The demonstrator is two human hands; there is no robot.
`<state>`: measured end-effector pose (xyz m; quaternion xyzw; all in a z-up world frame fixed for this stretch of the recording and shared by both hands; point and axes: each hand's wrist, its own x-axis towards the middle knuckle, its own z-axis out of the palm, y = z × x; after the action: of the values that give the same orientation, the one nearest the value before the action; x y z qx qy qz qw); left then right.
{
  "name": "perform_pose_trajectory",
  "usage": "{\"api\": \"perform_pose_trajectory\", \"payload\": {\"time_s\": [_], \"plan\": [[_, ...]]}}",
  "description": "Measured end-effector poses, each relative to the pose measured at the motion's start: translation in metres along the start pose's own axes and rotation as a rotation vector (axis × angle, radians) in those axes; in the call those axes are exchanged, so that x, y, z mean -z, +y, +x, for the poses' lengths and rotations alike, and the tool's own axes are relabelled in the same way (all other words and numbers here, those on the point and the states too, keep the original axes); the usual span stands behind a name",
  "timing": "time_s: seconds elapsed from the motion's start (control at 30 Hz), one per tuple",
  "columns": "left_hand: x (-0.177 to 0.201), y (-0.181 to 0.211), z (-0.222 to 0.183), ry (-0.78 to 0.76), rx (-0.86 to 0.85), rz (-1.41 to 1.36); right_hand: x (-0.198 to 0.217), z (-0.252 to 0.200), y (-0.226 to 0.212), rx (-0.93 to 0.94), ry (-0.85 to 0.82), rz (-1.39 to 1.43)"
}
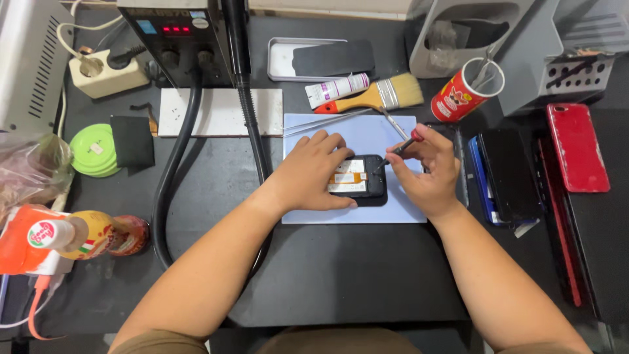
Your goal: The person disassembles a black smartphone by prying the screen from the frame with a plastic card. They then use a screwdriver to remove screws from the internal metal bracket and disconnect a ribbon cable.
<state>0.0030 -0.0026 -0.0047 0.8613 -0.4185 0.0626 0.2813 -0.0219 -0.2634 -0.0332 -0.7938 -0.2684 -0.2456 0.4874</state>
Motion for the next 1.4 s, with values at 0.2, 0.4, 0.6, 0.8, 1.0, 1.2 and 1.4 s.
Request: {"api": "perform_pose_trajectory", "payload": {"time_s": [0.2,0.4,0.6,0.8,1.0,1.2,1.4], "plan": [[-0.004,-0.003,-0.002,-0.008,0.0,-0.008,0.002,0.001,-0.006,0.118,-0.046,-0.073],[-0.003,-0.002,-0.001,0.024,-0.018,0.013,-0.002,0.0,-0.008,0.136,-0.02,-0.058],[-0.002,0.0,-0.001,0.045,-0.023,0.005,-0.005,-0.006,0.0,0.047,0.008,-0.002],[-0.004,-0.001,0.0,0.025,-0.013,-0.002,-0.001,-0.003,-0.004,0.016,-0.071,0.073],[-0.003,-0.001,-0.001,0.009,0.011,-0.021,-0.003,-0.005,-0.006,0.032,-0.102,0.146],[-0.004,0.0,0.0,-0.003,0.027,-0.019,-0.006,-0.007,-0.003,-0.044,-0.007,0.15],[-0.003,-0.001,0.001,-0.01,0.016,-0.019,0.0,-0.003,-0.004,-0.136,-0.081,0.24]]}}
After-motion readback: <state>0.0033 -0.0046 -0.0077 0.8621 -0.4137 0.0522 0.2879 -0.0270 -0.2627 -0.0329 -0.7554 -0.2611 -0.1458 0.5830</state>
